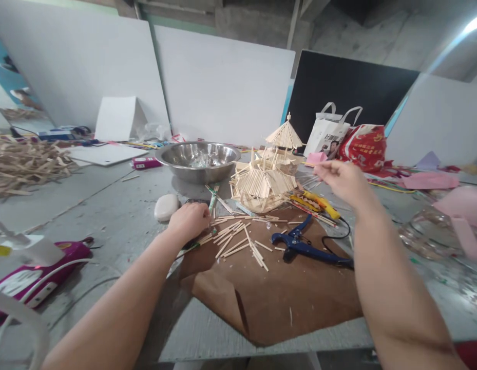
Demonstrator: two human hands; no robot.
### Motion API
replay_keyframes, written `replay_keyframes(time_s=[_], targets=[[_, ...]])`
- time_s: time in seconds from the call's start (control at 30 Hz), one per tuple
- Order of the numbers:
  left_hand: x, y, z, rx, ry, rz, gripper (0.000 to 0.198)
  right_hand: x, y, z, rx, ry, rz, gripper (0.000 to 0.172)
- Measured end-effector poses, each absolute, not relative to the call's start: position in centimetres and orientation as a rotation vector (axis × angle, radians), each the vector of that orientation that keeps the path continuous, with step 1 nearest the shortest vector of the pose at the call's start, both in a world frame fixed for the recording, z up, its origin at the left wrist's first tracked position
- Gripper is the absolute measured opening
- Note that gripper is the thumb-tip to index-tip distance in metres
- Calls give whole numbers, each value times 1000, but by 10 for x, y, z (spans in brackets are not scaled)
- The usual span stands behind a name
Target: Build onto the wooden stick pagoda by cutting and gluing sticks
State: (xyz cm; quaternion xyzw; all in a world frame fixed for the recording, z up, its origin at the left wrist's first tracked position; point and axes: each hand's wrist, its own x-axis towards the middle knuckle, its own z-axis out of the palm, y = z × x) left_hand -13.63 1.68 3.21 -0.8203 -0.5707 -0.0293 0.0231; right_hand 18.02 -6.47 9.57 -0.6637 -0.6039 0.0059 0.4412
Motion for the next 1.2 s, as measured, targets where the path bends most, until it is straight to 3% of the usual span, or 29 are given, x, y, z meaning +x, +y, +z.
replay_keyframes(time_s=[0.13,0.37,0.53,1.2], targets=[[-127,13,25,-2634,-1615,-105,28,135,-94,110,-1374,-1693,291,29],[-119,9,14,-2699,-1528,-39,23,111,-73,37,-1813,-1951,53,23],[-115,7,13,-2742,-1509,20,17,105,-70,-1,-1845,-2115,-10,24],[-110,11,3,-2785,-1332,-150,18,105,-67,-11,-1889,-2202,-168,30]])
